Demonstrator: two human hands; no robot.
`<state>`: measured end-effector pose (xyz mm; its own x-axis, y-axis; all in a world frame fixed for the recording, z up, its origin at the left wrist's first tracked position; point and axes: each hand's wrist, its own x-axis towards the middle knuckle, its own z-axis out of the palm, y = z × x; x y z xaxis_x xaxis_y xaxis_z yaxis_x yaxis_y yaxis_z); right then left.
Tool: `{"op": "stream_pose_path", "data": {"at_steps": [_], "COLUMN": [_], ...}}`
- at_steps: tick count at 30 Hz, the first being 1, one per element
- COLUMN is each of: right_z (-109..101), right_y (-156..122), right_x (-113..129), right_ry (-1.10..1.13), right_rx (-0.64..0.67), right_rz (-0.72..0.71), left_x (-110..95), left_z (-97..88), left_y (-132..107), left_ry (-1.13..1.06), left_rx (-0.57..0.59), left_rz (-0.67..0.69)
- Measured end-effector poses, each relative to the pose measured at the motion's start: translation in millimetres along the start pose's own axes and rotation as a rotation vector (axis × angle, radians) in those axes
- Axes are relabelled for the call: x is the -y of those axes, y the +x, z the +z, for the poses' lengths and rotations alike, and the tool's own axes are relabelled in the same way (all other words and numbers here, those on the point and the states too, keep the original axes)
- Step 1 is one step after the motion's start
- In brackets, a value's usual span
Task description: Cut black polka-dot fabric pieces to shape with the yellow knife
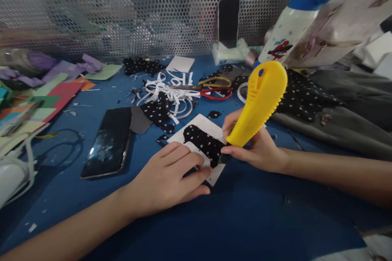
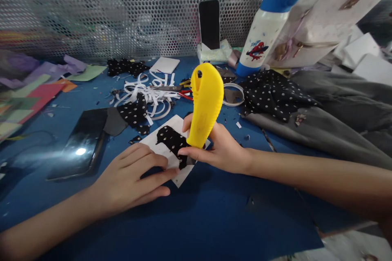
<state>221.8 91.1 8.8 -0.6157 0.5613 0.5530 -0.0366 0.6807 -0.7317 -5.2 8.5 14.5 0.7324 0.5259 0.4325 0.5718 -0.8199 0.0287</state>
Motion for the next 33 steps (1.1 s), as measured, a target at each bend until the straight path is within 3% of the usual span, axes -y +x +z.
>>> {"op": "stream_pose_path", "data": {"at_steps": [9, 16, 22, 33], "right_z": [-3, -4, -6, -6], "right_y": [2, -2, -7, -2], "right_x": [6, 11, 9, 11], "right_ry": [-0.023, -0.04, 0.007, 0.005], "right_rx": [0.098, 0.092, 0.11, 0.1], "right_rz": [-0.028, -0.102, -0.02, -0.072], "left_x": [4, 12, 14, 14], "left_z": [-1.6, 4.2, 5.9, 4.9], "left_y": [-5, -8, -7, -10], "left_ry": [-0.017, -0.017, -0.051, -0.047], "left_rx": [0.008, 0.269, 0.282, 0.243], "left_rz": [-0.045, -0.122, -0.132, -0.104]}}
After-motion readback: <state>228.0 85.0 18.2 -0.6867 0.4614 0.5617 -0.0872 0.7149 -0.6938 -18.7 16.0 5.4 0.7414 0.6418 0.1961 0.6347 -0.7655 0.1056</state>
